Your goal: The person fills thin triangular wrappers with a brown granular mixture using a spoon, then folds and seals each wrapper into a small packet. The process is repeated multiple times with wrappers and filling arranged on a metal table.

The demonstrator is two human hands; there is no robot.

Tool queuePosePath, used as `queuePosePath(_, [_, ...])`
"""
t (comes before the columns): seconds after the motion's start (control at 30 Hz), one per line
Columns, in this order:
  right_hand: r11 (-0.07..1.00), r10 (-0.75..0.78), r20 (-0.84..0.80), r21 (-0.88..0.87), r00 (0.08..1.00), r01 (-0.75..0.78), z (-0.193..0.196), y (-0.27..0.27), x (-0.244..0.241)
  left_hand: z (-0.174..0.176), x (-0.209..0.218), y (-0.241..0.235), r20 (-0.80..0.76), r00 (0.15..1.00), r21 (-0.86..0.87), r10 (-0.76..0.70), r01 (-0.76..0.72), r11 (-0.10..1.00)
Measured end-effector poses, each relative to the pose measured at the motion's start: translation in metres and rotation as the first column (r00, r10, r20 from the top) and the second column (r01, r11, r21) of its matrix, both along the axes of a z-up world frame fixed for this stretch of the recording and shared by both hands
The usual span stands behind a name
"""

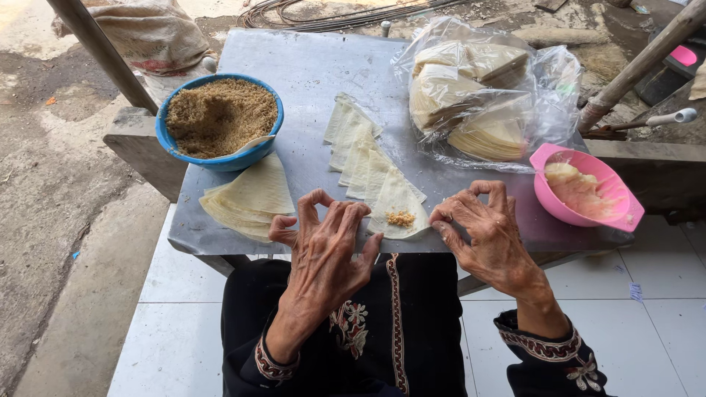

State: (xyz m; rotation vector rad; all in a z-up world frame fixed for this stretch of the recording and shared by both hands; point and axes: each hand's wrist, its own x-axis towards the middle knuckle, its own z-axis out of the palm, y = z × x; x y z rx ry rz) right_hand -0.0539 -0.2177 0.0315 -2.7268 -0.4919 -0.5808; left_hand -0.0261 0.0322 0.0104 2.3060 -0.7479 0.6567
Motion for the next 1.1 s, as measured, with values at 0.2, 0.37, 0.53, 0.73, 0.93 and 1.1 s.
queuePosePath(0.2, [0.982,0.133,0.001,0.134,0.991,-0.132,0.001,-0.003,0.007,0.003,-0.004,-0.002,-0.055,0.998,0.041,-0.018,0.020,0.999])
queuePosePath(0.37, [0.956,0.203,-0.036,0.221,0.979,-0.190,0.002,0.000,0.011,0.005,-0.005,0.001,-0.017,0.999,0.026,-0.037,0.038,0.999])
queuePosePath(0.53, [0.982,0.157,0.029,0.107,0.987,-0.159,0.000,-0.003,0.011,0.005,-0.003,0.007,0.049,0.998,0.063,0.045,-0.048,0.997])
queuePosePath(0.73, [0.996,0.081,0.065,-0.036,0.995,-0.078,-0.006,-0.005,0.009,0.000,-0.003,-0.002,0.066,0.996,0.077,0.062,-0.067,0.995])
queuePosePath(0.93, [0.996,0.001,0.023,-0.086,1.000,0.001,0.003,-0.003,0.005,-0.001,-0.005,-0.004,0.104,0.994,0.081,0.012,-0.020,0.997])
queuePosePath(1.1, [0.988,-0.027,-0.006,-0.150,1.000,0.025,0.008,0.003,0.005,-0.001,-0.005,-0.004,0.023,0.996,0.027,-0.089,0.089,0.996])
